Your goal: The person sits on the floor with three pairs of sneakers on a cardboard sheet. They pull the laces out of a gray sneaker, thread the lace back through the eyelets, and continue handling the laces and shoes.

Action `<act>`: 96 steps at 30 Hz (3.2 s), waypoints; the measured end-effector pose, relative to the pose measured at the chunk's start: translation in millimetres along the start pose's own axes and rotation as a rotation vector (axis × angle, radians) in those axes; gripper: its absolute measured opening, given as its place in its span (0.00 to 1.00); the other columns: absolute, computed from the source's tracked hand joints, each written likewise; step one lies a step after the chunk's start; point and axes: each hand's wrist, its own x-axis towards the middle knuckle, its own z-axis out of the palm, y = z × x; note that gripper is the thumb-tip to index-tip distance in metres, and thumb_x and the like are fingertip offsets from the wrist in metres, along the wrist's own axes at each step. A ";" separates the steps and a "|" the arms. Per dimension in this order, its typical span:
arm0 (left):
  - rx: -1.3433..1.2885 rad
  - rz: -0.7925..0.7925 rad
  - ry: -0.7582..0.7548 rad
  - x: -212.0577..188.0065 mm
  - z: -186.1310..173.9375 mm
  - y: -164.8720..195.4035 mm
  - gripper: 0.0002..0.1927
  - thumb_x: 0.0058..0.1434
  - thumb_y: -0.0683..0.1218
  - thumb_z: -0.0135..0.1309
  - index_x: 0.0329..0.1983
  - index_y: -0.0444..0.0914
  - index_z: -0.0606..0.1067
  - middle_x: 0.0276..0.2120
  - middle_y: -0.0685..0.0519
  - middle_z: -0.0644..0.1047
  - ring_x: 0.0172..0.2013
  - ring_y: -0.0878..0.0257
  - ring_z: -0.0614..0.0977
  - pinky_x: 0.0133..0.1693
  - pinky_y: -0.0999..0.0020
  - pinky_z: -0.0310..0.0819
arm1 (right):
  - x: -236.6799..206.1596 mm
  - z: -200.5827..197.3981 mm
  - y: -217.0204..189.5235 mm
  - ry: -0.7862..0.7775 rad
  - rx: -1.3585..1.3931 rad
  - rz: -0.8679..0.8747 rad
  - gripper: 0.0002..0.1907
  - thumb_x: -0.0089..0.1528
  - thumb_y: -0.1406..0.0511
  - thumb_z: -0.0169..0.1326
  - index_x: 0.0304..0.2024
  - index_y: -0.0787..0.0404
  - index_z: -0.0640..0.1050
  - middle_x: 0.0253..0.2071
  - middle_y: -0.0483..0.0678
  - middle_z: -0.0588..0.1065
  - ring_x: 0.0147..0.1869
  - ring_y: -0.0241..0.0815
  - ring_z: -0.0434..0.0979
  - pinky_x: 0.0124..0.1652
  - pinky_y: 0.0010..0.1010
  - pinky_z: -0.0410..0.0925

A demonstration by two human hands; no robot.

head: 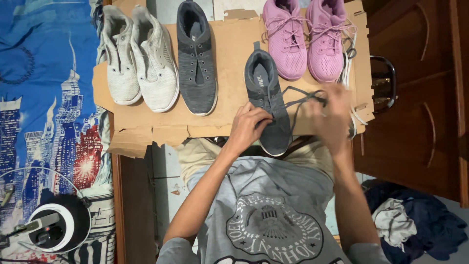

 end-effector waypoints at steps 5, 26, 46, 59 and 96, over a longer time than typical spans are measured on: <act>-0.004 -0.012 -0.020 -3.7 -1.3 -1.4 0.08 0.55 0.40 0.62 0.38 0.38 0.81 0.37 0.55 0.80 0.39 0.53 0.74 0.46 0.60 0.68 | -5.8 34.0 -42.0 -0.397 0.050 -0.153 0.13 0.58 0.69 0.60 0.45 0.66 0.77 0.43 0.56 0.73 0.47 0.60 0.74 0.47 0.46 0.66; 0.022 0.030 -0.139 7.3 -16.8 3.1 0.06 0.57 0.41 0.61 0.38 0.41 0.79 0.36 0.55 0.79 0.39 0.53 0.74 0.45 0.60 0.67 | -8.3 5.8 -15.1 0.084 -0.082 0.055 0.05 0.64 0.75 0.57 0.37 0.69 0.72 0.40 0.59 0.70 0.44 0.61 0.71 0.46 0.48 0.64; 0.213 0.087 -0.333 27.1 -65.7 -13.9 0.06 0.47 0.43 0.65 0.29 0.41 0.81 0.34 0.55 0.74 0.40 0.53 0.72 0.43 0.56 0.61 | -31.7 35.0 -8.9 -0.356 0.451 0.358 0.08 0.65 0.69 0.61 0.44 0.67 0.76 0.28 0.46 0.75 0.30 0.31 0.72 0.32 0.24 0.67; -0.022 0.062 -0.074 13.7 -29.4 7.6 0.07 0.62 0.38 0.59 0.43 0.35 0.79 0.45 0.48 0.75 0.46 0.50 0.76 0.48 0.61 0.70 | -27.1 22.6 -54.6 -0.141 0.372 0.216 0.09 0.68 0.72 0.55 0.50 0.65 0.81 0.33 0.53 0.76 0.31 0.42 0.74 0.31 0.31 0.64; -0.114 -0.238 -0.126 -17.5 -21.5 30.9 0.07 0.63 0.40 0.55 0.43 0.36 0.79 0.37 0.48 0.78 0.35 0.54 0.79 0.38 0.62 0.70 | -81.1 56.7 -23.1 -0.273 0.912 0.835 0.07 0.67 0.71 0.56 0.44 0.71 0.81 0.34 0.43 0.79 0.32 0.30 0.71 0.32 0.21 0.64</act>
